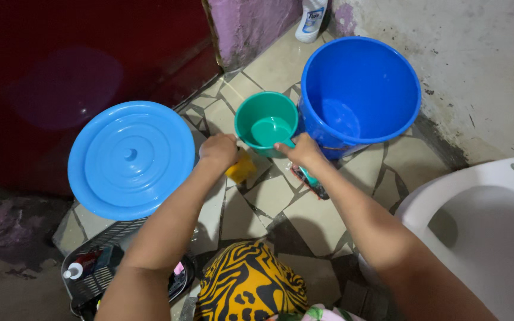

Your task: The person washes a blue bucket and a green scoop by hand, fills the bucket with water, and then pours cleaning liquid into a toilet bowl while scrubbing the inside of the rim with a brush.

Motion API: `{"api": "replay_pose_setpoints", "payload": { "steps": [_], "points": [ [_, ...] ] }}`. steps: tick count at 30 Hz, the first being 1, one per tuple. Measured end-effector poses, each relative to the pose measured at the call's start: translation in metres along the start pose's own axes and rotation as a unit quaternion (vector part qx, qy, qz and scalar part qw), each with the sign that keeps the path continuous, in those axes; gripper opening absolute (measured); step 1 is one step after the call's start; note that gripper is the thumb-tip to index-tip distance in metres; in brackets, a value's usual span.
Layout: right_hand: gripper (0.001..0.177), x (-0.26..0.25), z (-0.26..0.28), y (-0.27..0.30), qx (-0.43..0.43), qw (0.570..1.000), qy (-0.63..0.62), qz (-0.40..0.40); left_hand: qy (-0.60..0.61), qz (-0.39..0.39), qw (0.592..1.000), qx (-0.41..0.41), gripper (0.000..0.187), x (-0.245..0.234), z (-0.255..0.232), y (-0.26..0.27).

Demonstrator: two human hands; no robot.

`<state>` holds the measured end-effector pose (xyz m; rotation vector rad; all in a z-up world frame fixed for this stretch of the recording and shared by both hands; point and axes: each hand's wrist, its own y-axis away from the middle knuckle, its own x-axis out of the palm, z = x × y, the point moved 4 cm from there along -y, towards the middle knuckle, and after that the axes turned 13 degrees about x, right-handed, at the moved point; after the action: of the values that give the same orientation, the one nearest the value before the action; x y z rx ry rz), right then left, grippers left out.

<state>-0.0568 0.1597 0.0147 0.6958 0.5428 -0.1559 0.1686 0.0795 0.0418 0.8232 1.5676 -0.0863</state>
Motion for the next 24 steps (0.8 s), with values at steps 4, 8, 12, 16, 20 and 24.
{"api": "replay_pose_setpoints", "payload": {
  "steps": [4, 8, 12, 16, 20, 24],
  "points": [
    [0.054, -0.001, -0.002, -0.003, -0.036, 0.999, 0.023, -0.022, 0.061, -0.083, 0.994, -0.020, 0.038, 0.004, 0.002, -0.018],
    [0.048, -0.002, -0.008, -0.016, -0.016, 0.999, -0.030, 0.003, 0.120, 0.047, 0.992, -0.014, 0.065, 0.000, -0.002, -0.023],
    [0.049, -0.014, 0.009, -0.011, -0.089, 0.978, 0.140, -0.124, 0.122, 0.013, 0.992, 0.012, 0.065, -0.007, 0.031, -0.055],
    [0.049, -0.013, 0.017, -0.002, -0.019, 0.989, 0.123, -0.075, 0.181, -0.248, 0.949, -0.064, 0.046, 0.004, 0.049, -0.089],
    [0.047, -0.006, 0.014, -0.008, -0.086, 0.983, 0.123, -0.104, 0.214, -0.417, 0.881, -0.068, 0.058, 0.017, 0.028, -0.067],
    [0.045, -0.001, 0.007, -0.011, -0.072, 0.990, 0.086, -0.083, 0.205, -0.385, 0.888, -0.145, 0.057, 0.018, 0.010, -0.051]
  ]
}}
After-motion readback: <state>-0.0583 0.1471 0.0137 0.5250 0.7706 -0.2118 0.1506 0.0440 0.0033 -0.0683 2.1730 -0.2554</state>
